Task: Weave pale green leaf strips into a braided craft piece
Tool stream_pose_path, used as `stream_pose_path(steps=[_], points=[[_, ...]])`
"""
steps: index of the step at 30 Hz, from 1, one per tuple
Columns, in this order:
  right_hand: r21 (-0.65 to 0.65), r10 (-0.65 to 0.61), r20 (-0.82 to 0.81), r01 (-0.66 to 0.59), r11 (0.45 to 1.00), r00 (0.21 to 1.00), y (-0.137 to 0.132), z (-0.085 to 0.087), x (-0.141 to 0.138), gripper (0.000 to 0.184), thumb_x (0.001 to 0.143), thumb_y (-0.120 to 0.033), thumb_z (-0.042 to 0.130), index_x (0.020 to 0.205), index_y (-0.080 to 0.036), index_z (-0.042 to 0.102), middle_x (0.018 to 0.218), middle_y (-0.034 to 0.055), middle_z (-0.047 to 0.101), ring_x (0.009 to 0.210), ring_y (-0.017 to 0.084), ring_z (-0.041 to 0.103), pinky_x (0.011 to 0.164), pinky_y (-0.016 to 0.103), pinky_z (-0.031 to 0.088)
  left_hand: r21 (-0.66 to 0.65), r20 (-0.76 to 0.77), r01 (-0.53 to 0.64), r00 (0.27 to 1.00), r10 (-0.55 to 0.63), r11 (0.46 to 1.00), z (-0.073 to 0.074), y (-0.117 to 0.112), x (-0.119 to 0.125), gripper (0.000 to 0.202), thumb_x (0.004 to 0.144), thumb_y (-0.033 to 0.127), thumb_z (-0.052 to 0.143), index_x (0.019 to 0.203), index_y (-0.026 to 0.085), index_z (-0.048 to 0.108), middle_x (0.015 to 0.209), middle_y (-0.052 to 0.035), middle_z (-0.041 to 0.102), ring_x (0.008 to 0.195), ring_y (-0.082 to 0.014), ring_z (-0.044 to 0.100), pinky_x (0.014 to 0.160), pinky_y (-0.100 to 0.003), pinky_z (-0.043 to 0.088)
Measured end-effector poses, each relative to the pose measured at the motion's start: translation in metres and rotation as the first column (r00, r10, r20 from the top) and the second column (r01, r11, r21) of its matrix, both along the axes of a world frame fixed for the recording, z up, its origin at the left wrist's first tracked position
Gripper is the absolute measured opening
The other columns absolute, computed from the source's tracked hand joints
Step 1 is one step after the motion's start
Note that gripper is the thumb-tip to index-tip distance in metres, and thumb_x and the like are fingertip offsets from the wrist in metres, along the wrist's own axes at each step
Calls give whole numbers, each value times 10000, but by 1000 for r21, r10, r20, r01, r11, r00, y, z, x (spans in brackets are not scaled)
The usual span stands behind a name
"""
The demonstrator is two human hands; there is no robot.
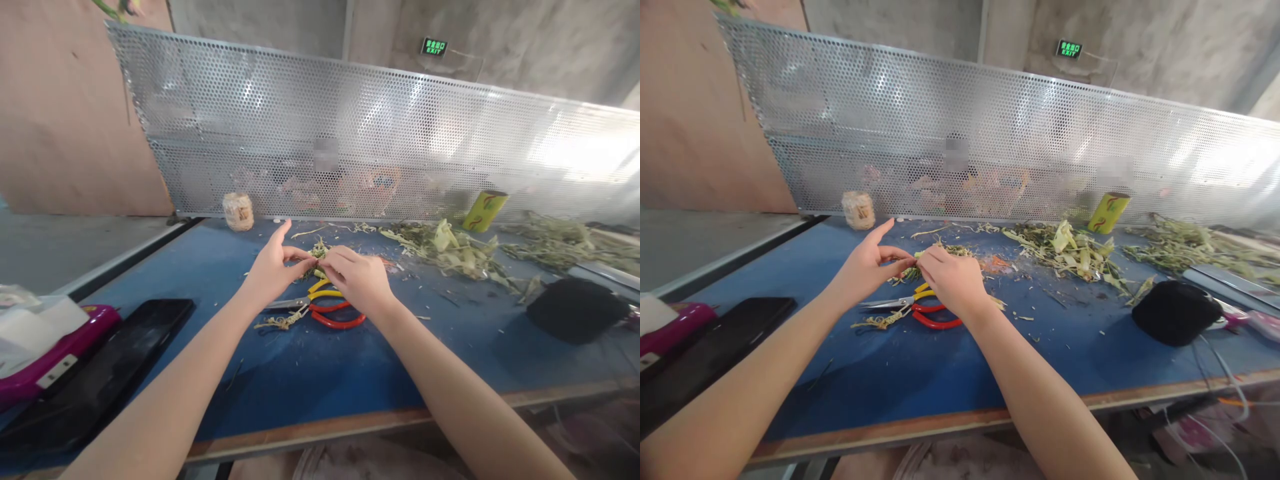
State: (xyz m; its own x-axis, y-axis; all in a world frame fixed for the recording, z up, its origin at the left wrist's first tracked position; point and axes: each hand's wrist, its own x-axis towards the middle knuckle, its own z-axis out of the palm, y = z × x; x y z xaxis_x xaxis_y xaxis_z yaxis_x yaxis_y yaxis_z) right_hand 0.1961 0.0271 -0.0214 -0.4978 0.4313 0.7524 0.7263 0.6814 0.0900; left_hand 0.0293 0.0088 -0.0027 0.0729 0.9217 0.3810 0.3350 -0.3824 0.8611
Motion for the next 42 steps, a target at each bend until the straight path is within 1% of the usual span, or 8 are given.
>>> stream_pose_path(steps=[10, 19, 23, 27, 32, 35, 38, 42], points=[[21, -1, -6, 1, 1000, 1000, 1, 0, 1, 278, 867, -259, 349, 754, -194, 594, 820, -13, 632, 629, 62, 527, 460, 195, 247, 19, -28, -23, 999, 23, 1000, 1, 0, -2, 909, 618, 199, 671, 1358, 162, 145, 810, -67, 686, 715, -179, 614, 681, -295, 417], [1, -32, 63, 32, 999, 997, 1, 0, 1, 273, 866, -219, 338, 784, -195, 598, 797, 5, 607, 610, 67, 496, 473, 201, 250, 31, -31, -29, 999, 30, 999, 1, 0, -2, 892, 621, 206, 669, 1356, 170, 165, 788, -55, 688, 682, -170, 605, 672, -291, 405], [40, -42, 110, 38, 998, 993, 1, -1, 1, 252, 851, -178, 345, 791, -195, 589, 791, -3, 599, 581, 67, 474, 461, 212, 230, 33, -53, -48, 997, 50, 998, 1, 0, -2, 905, 610, 194, 673, 1358, 150, 165, 762, -57, 688, 717, -181, 601, 695, -295, 401], [55, -49, 131, 42, 998, 990, 1, -1, 0, 250, 852, -182, 346, 780, -194, 585, 776, -7, 598, 555, 67, 463, 454, 214, 216, 49, -83, -56, 995, 60, 997, 2, -1, -1, 904, 632, 232, 658, 1363, 142, 134, 758, -56, 679, 743, -179, 595, 708, -299, 409], [-6, -25, 112, 26, 1000, 993, 0, -1, 0, 269, 858, -195, 339, 823, -202, 606, 783, 14, 591, 607, 71, 493, 469, 192, 254, 40, 2, 15, 1000, -15, 999, 1, -2, 0, 932, 649, 230, 648, 1372, 157, 65, 737, -48, 655, 702, -157, 584, 672, -284, 427], [-29, -14, 86, 17, 999, 996, 0, -1, 0, 272, 864, -211, 340, 828, -206, 610, 781, 14, 592, 616, 73, 502, 473, 189, 271, 20, 84, 35, 996, -37, 999, -2, 1, -1, 925, 641, 227, 659, 1370, 168, 92, 731, -50, 647, 651, -144, 572, 638, -280, 435], [-39, -8, 71, 11, 999, 997, 0, -1, -1, 267, 865, -221, 346, 834, -213, 611, 784, 10, 598, 615, 73, 508, 478, 189, 284, -42, 152, 55, 987, -48, 998, -3, 3, -2, 925, 618, 219, 680, 1361, 177, 130, 732, -47, 641, 586, -124, 554, 594, -275, 439], [-20, -20, 78, 22, 1000, 997, 0, 0, 0, 271, 866, -237, 347, 833, -215, 616, 795, 11, 611, 606, 72, 512, 471, 194, 283, -126, 264, 55, 964, -20, 990, -2, 3, -1, 896, 605, 193, 689, 1345, 173, 184, 711, -24, 626, 592, -113, 557, 597, -270, 450]])
